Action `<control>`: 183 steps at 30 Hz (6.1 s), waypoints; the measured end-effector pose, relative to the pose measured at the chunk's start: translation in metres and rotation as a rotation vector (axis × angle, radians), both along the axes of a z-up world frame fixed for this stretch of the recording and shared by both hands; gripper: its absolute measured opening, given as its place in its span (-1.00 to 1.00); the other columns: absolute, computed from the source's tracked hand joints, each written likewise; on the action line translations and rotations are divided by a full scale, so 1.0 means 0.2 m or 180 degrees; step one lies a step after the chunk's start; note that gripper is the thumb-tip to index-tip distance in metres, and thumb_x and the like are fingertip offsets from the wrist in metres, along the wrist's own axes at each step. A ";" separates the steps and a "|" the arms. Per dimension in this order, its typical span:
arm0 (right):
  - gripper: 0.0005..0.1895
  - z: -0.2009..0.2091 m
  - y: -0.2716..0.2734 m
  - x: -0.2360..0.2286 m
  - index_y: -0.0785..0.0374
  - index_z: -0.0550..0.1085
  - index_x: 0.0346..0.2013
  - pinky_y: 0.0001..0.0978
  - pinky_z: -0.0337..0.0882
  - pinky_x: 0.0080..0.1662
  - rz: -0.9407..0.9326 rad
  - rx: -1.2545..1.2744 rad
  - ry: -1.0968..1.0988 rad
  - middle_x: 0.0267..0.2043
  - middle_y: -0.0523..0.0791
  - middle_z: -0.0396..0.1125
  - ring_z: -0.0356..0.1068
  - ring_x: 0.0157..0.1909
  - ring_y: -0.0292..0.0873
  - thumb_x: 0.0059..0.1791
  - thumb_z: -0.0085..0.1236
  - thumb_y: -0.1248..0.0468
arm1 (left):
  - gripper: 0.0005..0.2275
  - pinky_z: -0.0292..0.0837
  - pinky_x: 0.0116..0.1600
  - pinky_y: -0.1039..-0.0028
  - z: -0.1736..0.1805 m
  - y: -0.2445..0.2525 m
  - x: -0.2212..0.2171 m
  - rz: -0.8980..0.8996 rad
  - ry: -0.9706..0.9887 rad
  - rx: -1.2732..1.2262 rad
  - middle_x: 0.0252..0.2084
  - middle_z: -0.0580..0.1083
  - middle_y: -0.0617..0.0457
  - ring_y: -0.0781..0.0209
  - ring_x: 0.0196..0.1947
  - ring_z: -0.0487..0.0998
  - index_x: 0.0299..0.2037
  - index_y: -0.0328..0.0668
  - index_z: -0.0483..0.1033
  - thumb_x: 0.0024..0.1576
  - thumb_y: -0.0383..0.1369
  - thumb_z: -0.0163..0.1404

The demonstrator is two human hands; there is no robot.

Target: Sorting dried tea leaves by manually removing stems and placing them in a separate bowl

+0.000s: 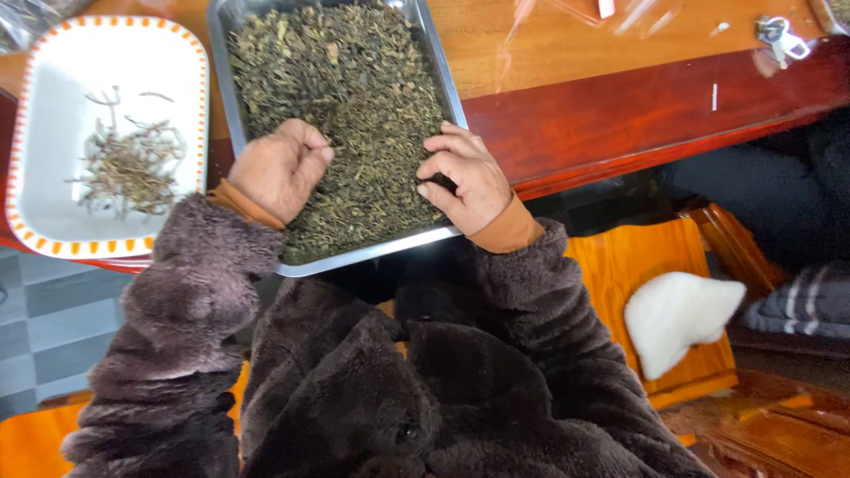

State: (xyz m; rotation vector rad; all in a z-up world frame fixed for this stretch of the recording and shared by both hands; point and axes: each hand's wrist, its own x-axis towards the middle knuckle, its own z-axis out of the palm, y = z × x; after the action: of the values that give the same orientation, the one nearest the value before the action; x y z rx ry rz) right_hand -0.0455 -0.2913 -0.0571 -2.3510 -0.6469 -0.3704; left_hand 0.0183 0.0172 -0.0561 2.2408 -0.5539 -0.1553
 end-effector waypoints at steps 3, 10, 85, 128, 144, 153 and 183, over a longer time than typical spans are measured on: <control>-0.85 0.00 0.00 0.01 0.11 0.57 -0.17 0.04 0.27 0.28 0.0041 0.0039 -0.0057 0.09 0.00 0.39 0.21 0.35 0.25 0.00 0.34 0.22 | -0.81 0.46 0.02 -0.09 -0.07 0.02 0.02 0.0047 -0.0505 0.0114 -0.35 0.54 -0.23 -0.36 -0.13 0.58 -0.01 -0.15 0.45 0.39 -0.22 -0.04; -0.90 0.04 0.02 0.00 0.16 0.48 -0.19 0.16 0.22 0.34 0.0184 -0.0050 -0.0064 0.14 0.02 0.34 0.14 0.41 0.27 0.03 0.22 0.26 | -0.94 0.41 -0.16 0.45 0.15 0.38 -0.01 0.0549 -0.0658 -0.0330 -0.25 0.50 0.08 0.23 -0.32 0.50 0.03 -0.18 0.48 0.50 -0.38 0.02; -0.88 0.19 0.07 -0.22 0.25 0.59 -0.15 0.03 0.24 0.32 -0.0594 0.0969 -0.1122 0.09 0.03 0.36 0.29 0.28 0.21 0.03 0.27 0.31 | -0.82 0.48 -0.04 0.20 0.04 -0.03 -0.05 0.0435 -0.1682 0.2492 -0.26 0.52 0.09 0.00 -0.16 0.59 -0.14 0.24 0.65 0.08 -0.11 0.21; -0.93 0.02 0.11 -0.19 0.02 0.57 -0.22 -0.17 0.11 0.21 -0.0548 0.0069 -0.0521 -0.05 -0.16 0.49 0.44 0.18 -0.02 0.04 0.28 0.16 | -0.93 0.51 -0.16 0.33 0.13 0.04 -0.15 -0.0001 -0.0364 -0.0538 -0.36 0.57 0.06 0.11 -0.31 0.59 -0.16 0.00 0.68 0.20 -0.40 0.20; -0.91 0.10 0.14 -0.22 0.11 0.55 -0.25 -0.16 0.09 0.18 -0.0478 -0.0174 -0.0668 -0.05 -0.10 0.48 0.44 0.04 -0.10 0.07 0.17 0.20 | -0.94 0.69 -0.36 0.68 0.22 0.02 -0.13 0.0251 0.1042 -0.2208 -0.28 0.62 -0.04 0.38 -0.43 0.65 -0.17 -0.25 0.56 0.33 -0.56 0.03; -0.92 0.07 0.12 -0.21 0.08 0.56 -0.26 -0.15 0.10 0.19 -0.0513 -0.0148 -0.0693 -0.04 -0.13 0.49 0.45 0.05 -0.10 0.07 0.17 0.19 | -0.91 0.49 -0.26 0.73 0.28 -0.04 -0.10 0.0157 0.0513 -0.1270 -0.36 0.55 0.19 0.53 -0.48 0.42 -0.16 -0.09 0.63 0.24 -0.54 0.19; -0.88 0.09 0.10 -0.21 0.04 0.52 -0.28 -0.13 0.10 0.13 -0.0462 -0.0164 -0.0732 -0.08 -0.20 0.45 0.46 0.04 -0.16 0.10 0.08 0.16 | -0.86 0.47 -0.16 0.09 0.04 -0.09 -0.03 0.0170 -0.1102 0.1523 -0.19 0.61 0.00 -0.13 -0.15 0.61 -0.25 0.07 0.62 0.18 -0.24 -0.01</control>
State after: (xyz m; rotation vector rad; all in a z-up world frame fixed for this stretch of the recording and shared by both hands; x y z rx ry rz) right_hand -0.0867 -0.2708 -0.0391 -2.4326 -0.5983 -0.7047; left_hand 0.0123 -0.0016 -0.0471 2.7710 -0.6948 0.1486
